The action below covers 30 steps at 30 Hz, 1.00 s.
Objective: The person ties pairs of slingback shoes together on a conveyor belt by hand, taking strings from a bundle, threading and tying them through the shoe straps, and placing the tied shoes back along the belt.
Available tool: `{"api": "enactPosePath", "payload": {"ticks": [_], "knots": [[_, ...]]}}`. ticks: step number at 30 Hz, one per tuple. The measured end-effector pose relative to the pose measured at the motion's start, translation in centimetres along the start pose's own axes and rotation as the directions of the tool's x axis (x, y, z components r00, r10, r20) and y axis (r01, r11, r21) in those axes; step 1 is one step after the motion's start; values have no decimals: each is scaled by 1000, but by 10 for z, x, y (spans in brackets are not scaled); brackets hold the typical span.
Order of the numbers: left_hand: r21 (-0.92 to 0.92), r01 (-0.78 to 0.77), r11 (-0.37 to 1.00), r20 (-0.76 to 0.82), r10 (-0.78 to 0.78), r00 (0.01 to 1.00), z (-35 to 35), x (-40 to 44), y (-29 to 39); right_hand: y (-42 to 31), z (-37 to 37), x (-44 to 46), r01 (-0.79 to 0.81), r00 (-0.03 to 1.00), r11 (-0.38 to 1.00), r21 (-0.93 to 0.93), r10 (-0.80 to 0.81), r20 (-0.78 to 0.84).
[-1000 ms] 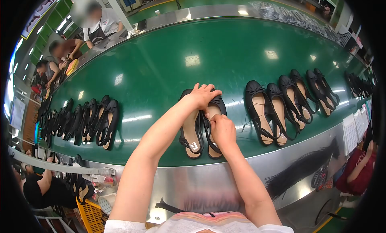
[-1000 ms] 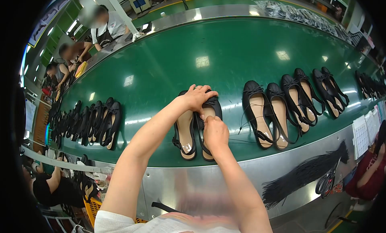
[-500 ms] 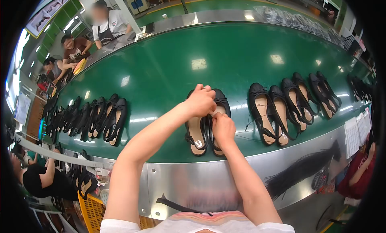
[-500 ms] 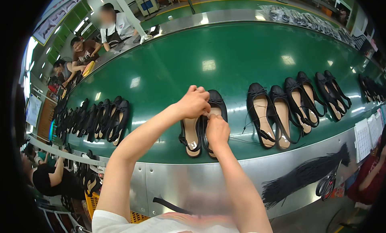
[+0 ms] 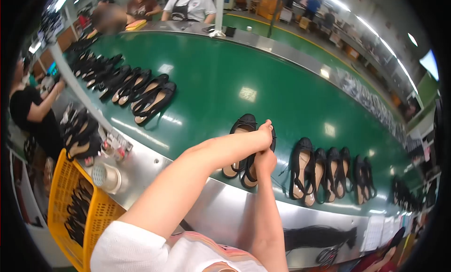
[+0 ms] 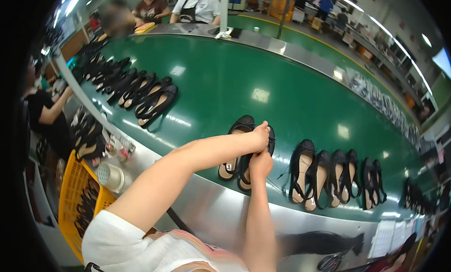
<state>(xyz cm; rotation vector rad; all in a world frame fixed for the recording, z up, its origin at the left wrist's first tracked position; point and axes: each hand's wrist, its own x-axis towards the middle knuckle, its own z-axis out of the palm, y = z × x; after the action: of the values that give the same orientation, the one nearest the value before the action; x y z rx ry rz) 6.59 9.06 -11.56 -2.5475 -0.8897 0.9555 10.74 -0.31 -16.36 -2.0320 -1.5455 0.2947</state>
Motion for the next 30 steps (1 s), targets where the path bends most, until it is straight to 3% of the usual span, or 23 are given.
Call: {"api": "enactPosePath", "payload": {"ticks": [2,5,8,13,15,16,17,19,22,26,28,30], "knots": [[-126,-39,991,-187,15,982,7,-16,-6,2,0,-2,4,999,998,64,-2,-33],[-187,-17,982,-139,-9,990,15,-14,-6,7,8,-1,51,998,998,41,-50,-33],[-66,33,997,-71,-37,997,16,16,1,6,7,1,53,998,998,-42,-54,-21],[-188,10,982,-186,-46,981,10,16,-2,-4,-6,0,-10,995,995,-95,20,96],[-197,-24,980,-223,-21,975,13,12,-6,-1,-9,-1,58,996,996,74,-63,60],[-189,-10,982,-392,-66,918,10,-25,-18,15,2,10,29,995,998,61,-35,91],[-288,62,956,-528,-213,822,12,-40,-32,35,15,21,-28,989,979,204,-3,149],[-495,121,860,-686,-472,553,21,-51,-57,13,-14,26,-261,922,882,393,107,372],[-663,39,747,-658,-607,445,23,-97,-78,-28,-46,34,-250,935,749,614,23,354],[-745,-115,657,-650,-676,348,39,-101,-53,-69,-52,38,-211,934,647,733,-87,345],[-853,-197,484,-521,-758,392,50,-102,-43,-58,-38,41,-178,928,631,755,-147,342],[-929,-306,207,-329,-841,430,68,-94,-32,-49,-35,35,-171,936,616,769,-142,322]]}}
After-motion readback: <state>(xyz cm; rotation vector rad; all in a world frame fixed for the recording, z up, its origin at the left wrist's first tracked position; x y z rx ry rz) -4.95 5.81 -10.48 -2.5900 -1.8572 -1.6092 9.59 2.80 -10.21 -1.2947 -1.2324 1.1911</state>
